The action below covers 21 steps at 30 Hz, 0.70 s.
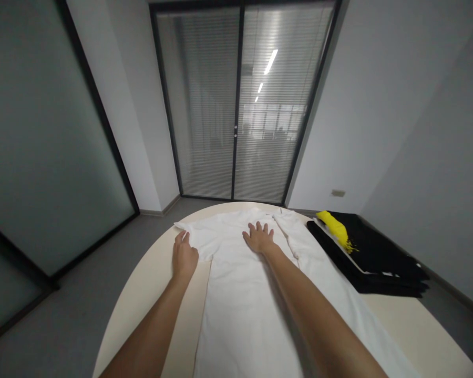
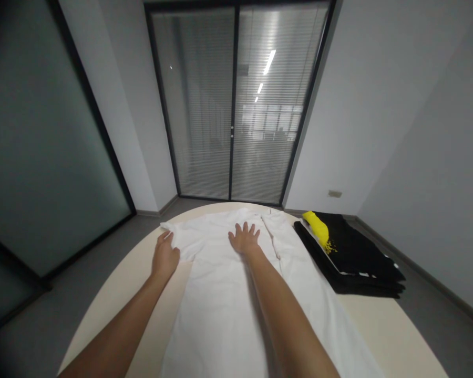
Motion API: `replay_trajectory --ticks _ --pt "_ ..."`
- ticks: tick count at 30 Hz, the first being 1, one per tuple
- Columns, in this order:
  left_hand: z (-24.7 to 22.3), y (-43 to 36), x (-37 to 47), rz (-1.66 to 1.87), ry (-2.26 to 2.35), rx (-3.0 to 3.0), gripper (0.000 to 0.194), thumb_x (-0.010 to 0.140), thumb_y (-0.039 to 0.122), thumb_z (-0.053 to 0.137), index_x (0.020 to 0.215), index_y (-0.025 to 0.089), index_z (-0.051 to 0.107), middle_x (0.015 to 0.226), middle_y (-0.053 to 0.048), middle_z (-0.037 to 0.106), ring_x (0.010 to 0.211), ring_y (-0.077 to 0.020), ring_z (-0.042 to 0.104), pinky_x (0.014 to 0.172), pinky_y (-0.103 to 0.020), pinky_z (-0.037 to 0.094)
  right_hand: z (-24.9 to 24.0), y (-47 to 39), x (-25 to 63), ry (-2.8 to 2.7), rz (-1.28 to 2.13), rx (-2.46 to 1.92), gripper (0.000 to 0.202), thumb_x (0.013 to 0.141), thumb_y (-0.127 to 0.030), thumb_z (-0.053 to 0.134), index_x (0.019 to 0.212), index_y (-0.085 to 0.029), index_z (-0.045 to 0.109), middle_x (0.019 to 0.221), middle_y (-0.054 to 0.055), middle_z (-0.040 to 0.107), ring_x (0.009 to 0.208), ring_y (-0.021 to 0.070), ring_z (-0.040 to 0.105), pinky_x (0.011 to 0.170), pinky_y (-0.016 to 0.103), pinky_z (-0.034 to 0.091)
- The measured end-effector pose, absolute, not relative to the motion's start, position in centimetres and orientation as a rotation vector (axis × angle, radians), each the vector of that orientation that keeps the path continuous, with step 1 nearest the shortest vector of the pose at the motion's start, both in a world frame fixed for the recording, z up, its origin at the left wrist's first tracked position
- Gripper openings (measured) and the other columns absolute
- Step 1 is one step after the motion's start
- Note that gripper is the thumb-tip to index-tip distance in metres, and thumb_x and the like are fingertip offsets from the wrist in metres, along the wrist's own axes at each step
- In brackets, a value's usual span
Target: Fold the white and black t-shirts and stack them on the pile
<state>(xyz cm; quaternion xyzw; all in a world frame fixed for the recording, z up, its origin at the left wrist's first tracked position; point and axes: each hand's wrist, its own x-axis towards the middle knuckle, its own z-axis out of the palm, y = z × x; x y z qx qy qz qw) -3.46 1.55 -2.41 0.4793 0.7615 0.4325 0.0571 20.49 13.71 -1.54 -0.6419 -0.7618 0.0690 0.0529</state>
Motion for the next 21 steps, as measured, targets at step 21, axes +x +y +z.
replay_trajectory --ticks 21 --pt "-2.5 2.8 -5.2 1.791 1.667 0.590 0.056 0.076 0.004 0.071 0.131 0.010 0.064 0.098 -0.013 0.075 0.083 -0.0204 0.075 0.082 -0.035 0.061 -1.4 4.7 18.8 -2.555 0.229 -1.463 0.066 0.100 -0.057 0.038 0.154 -0.020 0.040 0.162 0.013 0.033 0.148 0.0381 0.026 0.118 0.054 0.019"
